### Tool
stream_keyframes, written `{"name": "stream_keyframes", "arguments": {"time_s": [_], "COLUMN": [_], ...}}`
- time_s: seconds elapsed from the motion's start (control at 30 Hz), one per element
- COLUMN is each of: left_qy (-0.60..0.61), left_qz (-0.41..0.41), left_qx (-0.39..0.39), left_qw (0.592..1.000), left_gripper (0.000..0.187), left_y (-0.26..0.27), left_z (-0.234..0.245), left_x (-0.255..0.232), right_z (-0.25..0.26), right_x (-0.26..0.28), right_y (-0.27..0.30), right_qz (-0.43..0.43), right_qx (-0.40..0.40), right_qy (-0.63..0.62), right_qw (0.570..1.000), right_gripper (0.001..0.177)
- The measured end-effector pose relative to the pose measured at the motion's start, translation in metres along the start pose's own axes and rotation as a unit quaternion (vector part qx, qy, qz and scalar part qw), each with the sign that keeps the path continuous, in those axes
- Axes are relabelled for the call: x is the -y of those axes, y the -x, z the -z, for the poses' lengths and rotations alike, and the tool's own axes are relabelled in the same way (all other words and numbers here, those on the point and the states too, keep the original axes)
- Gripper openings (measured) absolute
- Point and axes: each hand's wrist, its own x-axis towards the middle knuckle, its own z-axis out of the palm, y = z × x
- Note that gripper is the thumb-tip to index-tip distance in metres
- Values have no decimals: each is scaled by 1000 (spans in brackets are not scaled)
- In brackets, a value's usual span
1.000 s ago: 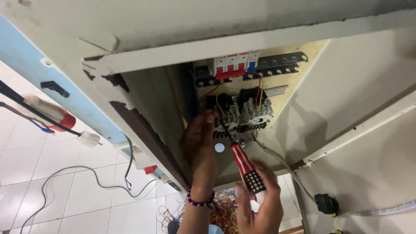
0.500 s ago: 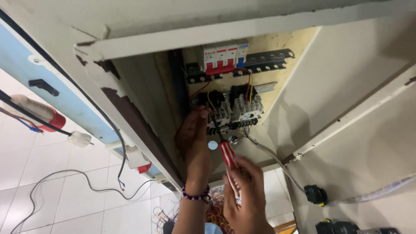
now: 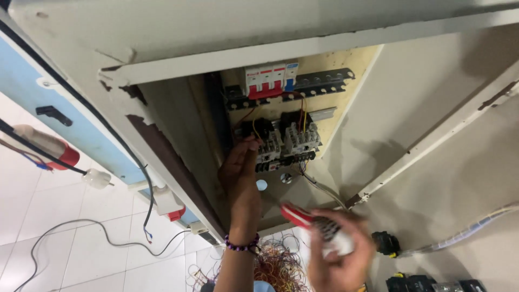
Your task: Wiring and securing components inside an electrical control panel using a screwdriver.
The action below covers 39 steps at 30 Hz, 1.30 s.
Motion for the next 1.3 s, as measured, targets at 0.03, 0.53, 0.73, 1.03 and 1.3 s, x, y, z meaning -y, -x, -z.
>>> {"name": "stream_keyframes", "arguments": {"time_s": [0.03, 0.53, 0.73, 1.03, 1.3], "left_qy": [-9, -131, -134, -84, -134], "left_qz": [-1, 103, 128, 97, 93], "left_qx": [9, 31, 66, 99, 7], "left_qw": [1000, 985, 981, 987, 987], "left_gripper": [23, 28, 32, 26, 5], "left_y": [1, 12, 4, 9, 15], "left_z": [1, -1, 11, 18, 12], "left_x": [-3, -34, -27, 9, 20], "right_z": [1, -69, -76, -72, -60], "right_x": [-6, -35, -57, -65, -46], "right_y": [-8, -124, -122, -114, -95], "right_qz": [59, -332, -399, -262, 136], "right_qx": [-71, 242, 290, 280, 176], "right_qy": [-5, -364, -420, -373, -29], "right_qw": [996, 836, 762, 845, 974], "right_gripper": [21, 23, 15, 11, 12]}}
